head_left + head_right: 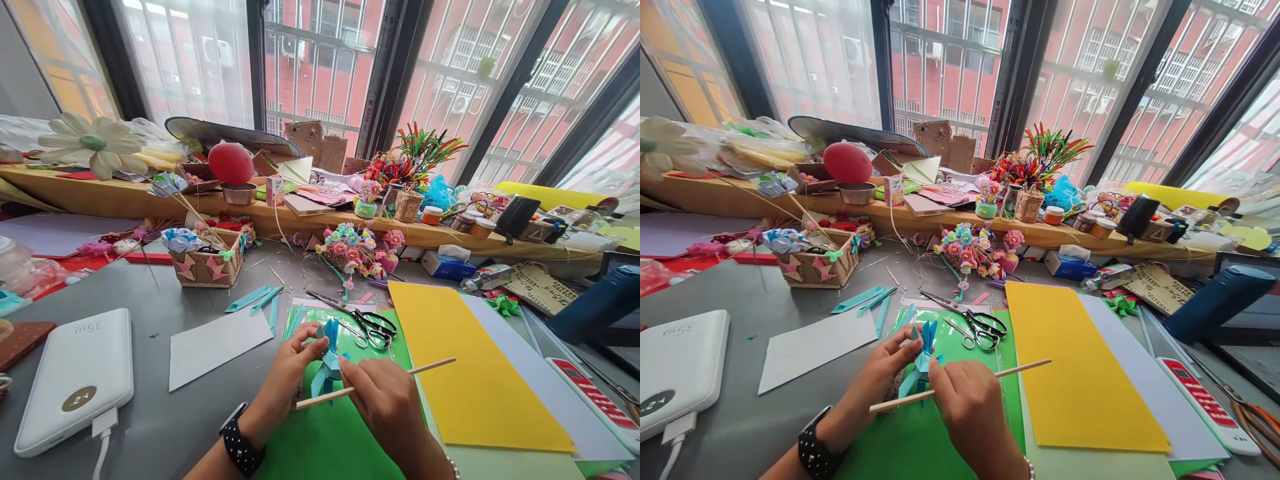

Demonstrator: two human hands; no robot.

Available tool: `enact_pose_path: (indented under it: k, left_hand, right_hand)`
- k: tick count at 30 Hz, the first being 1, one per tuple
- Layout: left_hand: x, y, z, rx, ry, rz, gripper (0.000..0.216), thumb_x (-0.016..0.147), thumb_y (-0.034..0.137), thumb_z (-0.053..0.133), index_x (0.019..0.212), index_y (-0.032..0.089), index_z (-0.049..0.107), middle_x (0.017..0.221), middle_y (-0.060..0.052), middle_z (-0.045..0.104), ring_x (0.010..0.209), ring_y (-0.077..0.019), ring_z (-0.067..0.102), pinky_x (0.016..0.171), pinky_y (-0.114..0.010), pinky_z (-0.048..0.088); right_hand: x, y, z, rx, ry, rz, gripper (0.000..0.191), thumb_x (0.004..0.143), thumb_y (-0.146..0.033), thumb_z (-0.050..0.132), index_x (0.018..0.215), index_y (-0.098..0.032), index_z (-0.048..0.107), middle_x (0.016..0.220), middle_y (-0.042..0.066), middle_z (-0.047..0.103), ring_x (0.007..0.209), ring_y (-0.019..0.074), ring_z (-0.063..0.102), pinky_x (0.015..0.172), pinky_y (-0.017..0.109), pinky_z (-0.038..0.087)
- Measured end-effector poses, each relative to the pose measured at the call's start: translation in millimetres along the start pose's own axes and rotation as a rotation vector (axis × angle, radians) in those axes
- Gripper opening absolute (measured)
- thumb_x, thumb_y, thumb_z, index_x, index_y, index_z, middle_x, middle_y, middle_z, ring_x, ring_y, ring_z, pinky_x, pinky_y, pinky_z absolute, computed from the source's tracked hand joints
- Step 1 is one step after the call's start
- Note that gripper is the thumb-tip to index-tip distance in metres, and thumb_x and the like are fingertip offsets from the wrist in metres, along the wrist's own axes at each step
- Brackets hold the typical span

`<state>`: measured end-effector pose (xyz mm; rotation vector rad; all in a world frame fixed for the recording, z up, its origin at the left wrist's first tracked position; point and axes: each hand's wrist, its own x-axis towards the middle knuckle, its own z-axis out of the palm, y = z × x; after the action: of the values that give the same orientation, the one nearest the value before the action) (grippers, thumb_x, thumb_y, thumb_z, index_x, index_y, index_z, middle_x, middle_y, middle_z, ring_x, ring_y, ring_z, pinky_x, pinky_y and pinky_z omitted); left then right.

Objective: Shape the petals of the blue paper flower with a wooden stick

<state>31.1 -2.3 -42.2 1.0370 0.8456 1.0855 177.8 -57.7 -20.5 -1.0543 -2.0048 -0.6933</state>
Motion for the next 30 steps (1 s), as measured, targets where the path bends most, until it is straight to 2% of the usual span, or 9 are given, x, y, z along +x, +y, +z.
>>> enact_pose_path:
  k: [9, 19, 23, 26, 30]
  left_hand:
    - [-2.6, 9.0, 3.9, 0.070, 0.018, 0.019, 0.024, 0.059, 0.037, 0.072, 0.061, 0.016, 0.061, 0.096, -0.004, 0.051, 0.070, -0.0133, 0.049, 0.063, -0.022, 0.043]
    - [-5.0, 10.0, 4.5, 0.033, 0.008, -0.003, 0.024, 0.064, 0.038, 0.070, 0.062, 0.016, 0.060, 0.097, -0.004, 0.050, 0.081, -0.0158, 0.050, 0.070, -0.022, 0.043]
    - [-5.9, 12.1, 6.0, 0.016, -0.018, -0.019, 0.026, 0.064, 0.038, 0.069, 0.062, 0.015, 0.057, 0.097, -0.004, 0.049, 0.075, -0.0138, 0.049, 0.070, -0.022, 0.043]
    - [-7.2, 16.3, 6.8, 0.051, 0.004, 0.008, 0.028, 0.062, 0.040, 0.069, 0.062, 0.015, 0.056, 0.097, -0.004, 0.048, 0.074, -0.0135, 0.049, 0.066, -0.020, 0.043]
    - [-9.5, 21.2, 7.4, 0.115, 0.053, 0.068, 0.026, 0.062, 0.038, 0.070, 0.064, 0.015, 0.057, 0.097, -0.003, 0.046, 0.068, -0.0113, 0.051, 0.064, -0.020, 0.045]
  right_hand:
    - [-1.0, -1.0, -0.7, 0.091, 0.029, 0.066, 0.024, 0.089, -0.019, 0.044, 0.079, -0.013, 0.064, 0.048, -0.001, 0.056, 0.045, 0.0107, 0.049, 0.046, 0.025, 0.028]
    - [-1.4, 0.0, -0.1, 0.041, 0.023, 0.041, 0.026, 0.089, -0.019, 0.045, 0.073, -0.014, 0.066, 0.042, -0.002, 0.049, 0.041, 0.0100, 0.041, 0.045, 0.025, 0.022]
    - [-1.3, 1.8, -0.7, 0.041, 0.041, 0.019, 0.026, 0.089, -0.020, 0.046, 0.074, -0.014, 0.066, 0.042, -0.002, 0.049, 0.040, 0.0101, 0.039, 0.044, 0.025, 0.022]
    - [-1.7, 2.7, -0.8, 0.041, 0.062, 0.012, 0.023, 0.088, -0.017, 0.047, 0.076, -0.014, 0.067, 0.042, -0.002, 0.048, 0.040, 0.0098, 0.039, 0.044, 0.025, 0.023]
    - [-2.6, 6.3, -1.4, 0.084, 0.073, 0.069, 0.020, 0.088, -0.017, 0.048, 0.082, -0.012, 0.067, 0.047, -0.001, 0.055, 0.045, 0.0099, 0.049, 0.046, 0.024, 0.029]
